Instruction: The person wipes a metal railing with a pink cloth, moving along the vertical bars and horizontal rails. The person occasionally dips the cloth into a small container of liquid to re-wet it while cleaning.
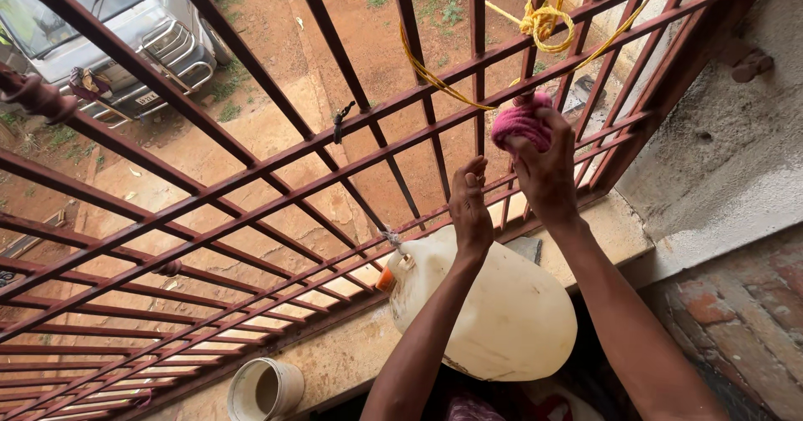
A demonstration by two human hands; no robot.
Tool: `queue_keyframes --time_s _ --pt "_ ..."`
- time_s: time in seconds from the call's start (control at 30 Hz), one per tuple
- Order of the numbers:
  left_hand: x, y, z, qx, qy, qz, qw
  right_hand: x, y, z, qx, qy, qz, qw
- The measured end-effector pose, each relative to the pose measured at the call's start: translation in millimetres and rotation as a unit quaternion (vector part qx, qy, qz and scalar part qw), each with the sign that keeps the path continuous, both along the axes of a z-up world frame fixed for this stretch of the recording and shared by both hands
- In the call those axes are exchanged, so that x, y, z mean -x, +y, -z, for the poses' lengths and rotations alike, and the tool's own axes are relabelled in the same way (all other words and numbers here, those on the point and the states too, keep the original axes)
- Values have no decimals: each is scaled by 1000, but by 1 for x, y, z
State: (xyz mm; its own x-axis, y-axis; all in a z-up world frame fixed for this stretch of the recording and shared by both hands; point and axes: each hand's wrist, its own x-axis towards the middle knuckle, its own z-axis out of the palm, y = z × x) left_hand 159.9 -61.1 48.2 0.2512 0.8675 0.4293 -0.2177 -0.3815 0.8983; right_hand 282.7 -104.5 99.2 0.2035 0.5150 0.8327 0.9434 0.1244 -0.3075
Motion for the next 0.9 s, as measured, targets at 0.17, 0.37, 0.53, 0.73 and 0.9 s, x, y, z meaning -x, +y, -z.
queue_keyframes --time_s 0.17,0.37,0.53,0.73,0.9 --pt "-3 6 -8 -34 53 -45 997 2 5 47 63 10 21 998" --pt "-29 -5 -11 -38 109 -41 992 -4 -5 74 162 15 27 986" --pt "-41 6 -24 -97 141 -28 985 -25 -33 49 25 100 64 993" --pt "-69 22 -42 -149 154 0 977 -66 -15 -17 -62 67 12 996" --pt "-84 44 -55 -4 312 14 950 -58 6 -34 -152 277 -98 944"
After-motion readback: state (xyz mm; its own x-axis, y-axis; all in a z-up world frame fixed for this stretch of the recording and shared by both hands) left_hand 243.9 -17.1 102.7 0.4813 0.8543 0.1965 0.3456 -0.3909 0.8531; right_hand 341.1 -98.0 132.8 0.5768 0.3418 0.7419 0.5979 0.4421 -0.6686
